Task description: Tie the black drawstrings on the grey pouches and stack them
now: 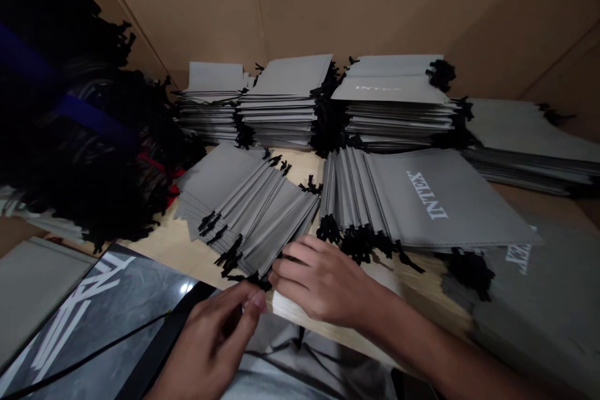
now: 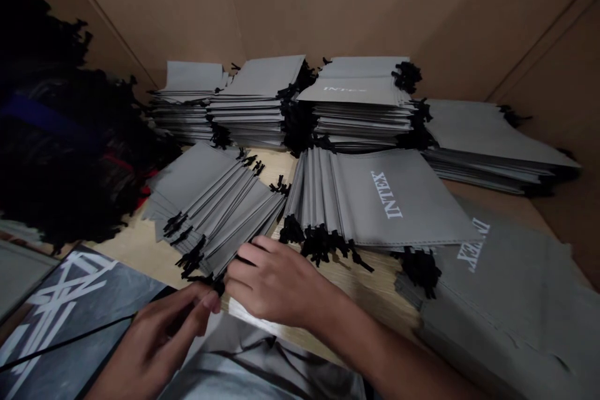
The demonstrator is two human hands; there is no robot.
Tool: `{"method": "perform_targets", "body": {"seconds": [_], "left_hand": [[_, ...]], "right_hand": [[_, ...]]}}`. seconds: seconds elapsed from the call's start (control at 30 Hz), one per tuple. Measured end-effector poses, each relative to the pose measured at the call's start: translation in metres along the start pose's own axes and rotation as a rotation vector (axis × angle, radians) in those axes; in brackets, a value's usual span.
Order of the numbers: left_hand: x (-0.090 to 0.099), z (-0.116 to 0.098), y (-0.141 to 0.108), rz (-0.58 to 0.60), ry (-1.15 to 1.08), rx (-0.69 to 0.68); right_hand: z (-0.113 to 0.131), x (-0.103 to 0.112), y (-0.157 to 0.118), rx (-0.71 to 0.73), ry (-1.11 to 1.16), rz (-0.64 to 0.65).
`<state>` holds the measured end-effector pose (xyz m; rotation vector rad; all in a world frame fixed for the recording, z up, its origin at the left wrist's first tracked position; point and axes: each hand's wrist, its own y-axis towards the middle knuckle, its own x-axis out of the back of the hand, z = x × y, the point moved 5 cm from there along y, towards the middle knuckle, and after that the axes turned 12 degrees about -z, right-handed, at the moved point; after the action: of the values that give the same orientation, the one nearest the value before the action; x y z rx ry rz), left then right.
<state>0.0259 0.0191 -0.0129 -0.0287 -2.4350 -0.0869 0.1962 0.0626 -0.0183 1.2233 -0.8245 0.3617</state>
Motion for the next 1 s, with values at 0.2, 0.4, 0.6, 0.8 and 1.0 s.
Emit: {"method": "perform_targets", "body": {"seconds": [0.2, 0.4, 0.6, 0.8, 1.0], "left_hand": [[-0.003, 0.027, 0.002, 0.158, -0.262, 0.376], [-0.001, 0.037, 0.001, 0.128, -0.412, 0.554], [0.008, 0.059, -0.007, 0.014, -0.454, 0.640], [0.005, 0.051, -0.011, 0.166, -0.383, 0.466], [0.000, 0.041, -0.013, 0.118, -0.324, 0.335]], "right_hand": [[0.003, 0.000, 0.002, 0.057, 0.040, -0.037], [0.004, -0.003, 0.004, 0.039, 0.077, 0.012], [0.006, -0.005, 0.004, 0.000, 0.086, -0.006], [0.003, -0.004, 0.003, -0.105, 0.071, 0.014], [0.004, 0.001, 0.004, -0.102, 0.094, 0.001]]}}
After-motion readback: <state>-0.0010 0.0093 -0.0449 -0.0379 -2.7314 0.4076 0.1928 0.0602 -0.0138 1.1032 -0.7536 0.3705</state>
